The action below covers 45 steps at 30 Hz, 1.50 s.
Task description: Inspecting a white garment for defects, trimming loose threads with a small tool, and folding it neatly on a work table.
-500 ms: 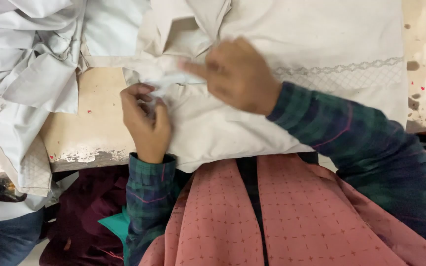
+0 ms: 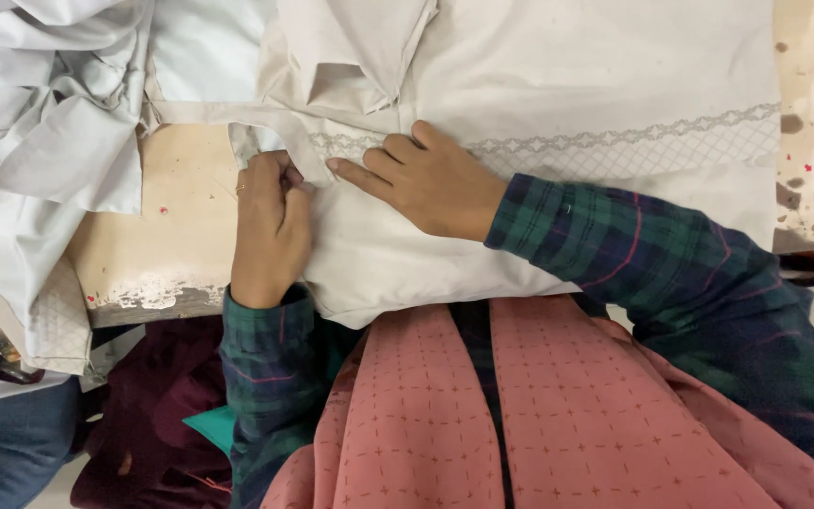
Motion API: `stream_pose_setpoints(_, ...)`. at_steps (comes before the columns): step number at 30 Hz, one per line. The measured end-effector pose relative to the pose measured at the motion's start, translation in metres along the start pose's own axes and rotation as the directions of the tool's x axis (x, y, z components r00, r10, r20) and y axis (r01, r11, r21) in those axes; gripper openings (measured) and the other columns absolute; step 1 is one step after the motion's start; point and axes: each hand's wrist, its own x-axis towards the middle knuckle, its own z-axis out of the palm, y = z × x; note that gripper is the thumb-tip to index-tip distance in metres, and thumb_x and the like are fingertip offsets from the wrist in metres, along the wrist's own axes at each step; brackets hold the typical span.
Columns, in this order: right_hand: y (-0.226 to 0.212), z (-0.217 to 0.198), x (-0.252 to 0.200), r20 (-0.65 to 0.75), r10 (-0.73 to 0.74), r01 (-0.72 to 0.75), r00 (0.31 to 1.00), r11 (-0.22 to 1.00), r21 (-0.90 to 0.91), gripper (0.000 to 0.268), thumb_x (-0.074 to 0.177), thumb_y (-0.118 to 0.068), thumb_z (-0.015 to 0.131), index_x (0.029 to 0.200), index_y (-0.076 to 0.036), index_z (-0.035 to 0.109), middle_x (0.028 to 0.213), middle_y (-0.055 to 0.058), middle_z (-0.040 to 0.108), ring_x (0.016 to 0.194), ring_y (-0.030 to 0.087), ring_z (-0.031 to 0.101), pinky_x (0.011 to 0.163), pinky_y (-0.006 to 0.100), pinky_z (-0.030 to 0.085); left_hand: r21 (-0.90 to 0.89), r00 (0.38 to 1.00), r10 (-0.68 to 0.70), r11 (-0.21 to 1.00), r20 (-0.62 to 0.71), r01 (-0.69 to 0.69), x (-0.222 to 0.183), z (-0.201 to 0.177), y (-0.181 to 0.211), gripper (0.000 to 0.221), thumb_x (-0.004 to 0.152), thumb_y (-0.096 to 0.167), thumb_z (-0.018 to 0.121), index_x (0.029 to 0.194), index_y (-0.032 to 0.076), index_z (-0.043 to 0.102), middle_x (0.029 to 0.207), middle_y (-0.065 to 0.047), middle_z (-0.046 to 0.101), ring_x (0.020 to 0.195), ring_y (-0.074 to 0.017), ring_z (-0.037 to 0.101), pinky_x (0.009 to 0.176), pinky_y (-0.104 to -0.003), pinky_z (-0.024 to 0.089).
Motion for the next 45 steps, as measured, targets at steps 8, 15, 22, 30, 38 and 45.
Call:
stream_pose_setpoints(8, 0.003, 0.002, -0.001, -0.03, 0.02, -0.017, 0.999, 0.995, 0.097, 0.045, 0.101, -0.011, 0.05, 0.145, -0.016, 0.057, 0.098, 0.003, 0.049, 0.085, 0.022, 0.046, 0.074, 0.035, 0.035, 0.068, 0.993, -0.026, 0.997, -0.115, 0.034, 0.004, 0.013, -0.019, 0.022, 0.101, 0.015, 0.075, 0.099, -0.001, 0.059, 0.08, -0.014, 0.058, 0.075, -0.0336, 0.06, 0.068, -0.044, 0.052)
stream_pose_setpoints(15, 0.006, -0.001, -0.001, -0.048, 0.012, -0.006, 0.999, 0.991, 0.134, 0.039, 0.102, -0.008, 0.05, 0.138, -0.019, 0.062, 0.097, 0.001, 0.05, 0.084, 0.02, 0.046, 0.074, 0.035, 0.036, 0.066, 0.987, -0.027, 0.997, -0.16, 0.038, 0.002, 0.016, -0.026, 0.028, 0.098, 0.019, 0.082, 0.094, 0.0, 0.062, 0.077, -0.012, 0.061, 0.072, -0.0295, 0.062, 0.065, -0.041, 0.054)
stream_pose_setpoints(22, 0.01, 0.006, -0.005, -0.051, -0.025, 0.032, 0.998, 0.987, 0.158, 0.038, 0.096, -0.011, 0.057, 0.132, -0.02, 0.065, 0.099, 0.001, 0.051, 0.087, 0.02, 0.049, 0.075, 0.035, 0.038, 0.0, 0.986, 0.001, 1.0, -0.165, -0.001, 0.002, 0.014, -0.024, 0.03, 0.096, 0.016, 0.085, 0.093, -0.003, 0.061, 0.077, -0.014, 0.062, 0.074, -0.0299, 0.061, 0.065, -0.041, 0.051)
stream_pose_setpoints(30, 0.011, 0.004, -0.004, -0.031, -0.034, 0.038, 0.999, 0.991, 0.125, 0.041, 0.092, -0.012, 0.061, 0.131, -0.023, 0.064, 0.1, 0.001, 0.053, 0.088, 0.02, 0.05, 0.075, 0.035, 0.039, 0.035, 0.957, 0.098, 0.995, -0.274, -0.092, 0.002, 0.013, -0.002, 0.046, 0.09, 0.011, 0.089, 0.115, 0.002, 0.051, 0.093, -0.015, 0.056, 0.081, -0.0331, 0.059, 0.073, -0.043, 0.049)
stream_pose_setpoints(38, 0.009, -0.006, -0.014, -0.049, 0.024, -0.018, 0.999, 0.991, 0.13, 0.03, 0.101, -0.012, 0.055, 0.129, -0.019, 0.064, 0.102, 0.001, 0.055, 0.092, 0.02, 0.052, 0.078, 0.034, 0.041, 0.658, 0.905, 0.396, 0.725, -0.154, -0.206, -0.008, 0.034, 0.016, 0.007, 0.099, 0.01, 0.07, 0.1, 0.013, 0.076, 0.103, -0.001, 0.067, 0.1, -0.0233, 0.066, 0.084, -0.034, 0.05)
stream_pose_setpoints(45, 0.042, -0.071, -0.11, 0.194, 0.207, -0.275, 0.959, 0.846, 0.457, 0.042, 0.114, -0.008, 0.031, 0.143, 0.0, 0.06, 0.148, 0.02, 0.059, 0.136, 0.036, 0.054, 0.114, 0.053, 0.036, 0.889, 0.943, 0.333, 0.438, -0.025, -0.131, -0.009, 0.05, 0.016, 0.009, 0.095, 0.011, 0.069, 0.088, 0.016, 0.072, 0.09, 0.005, 0.061, 0.073, -0.0129, 0.069, 0.059, -0.022, 0.055)
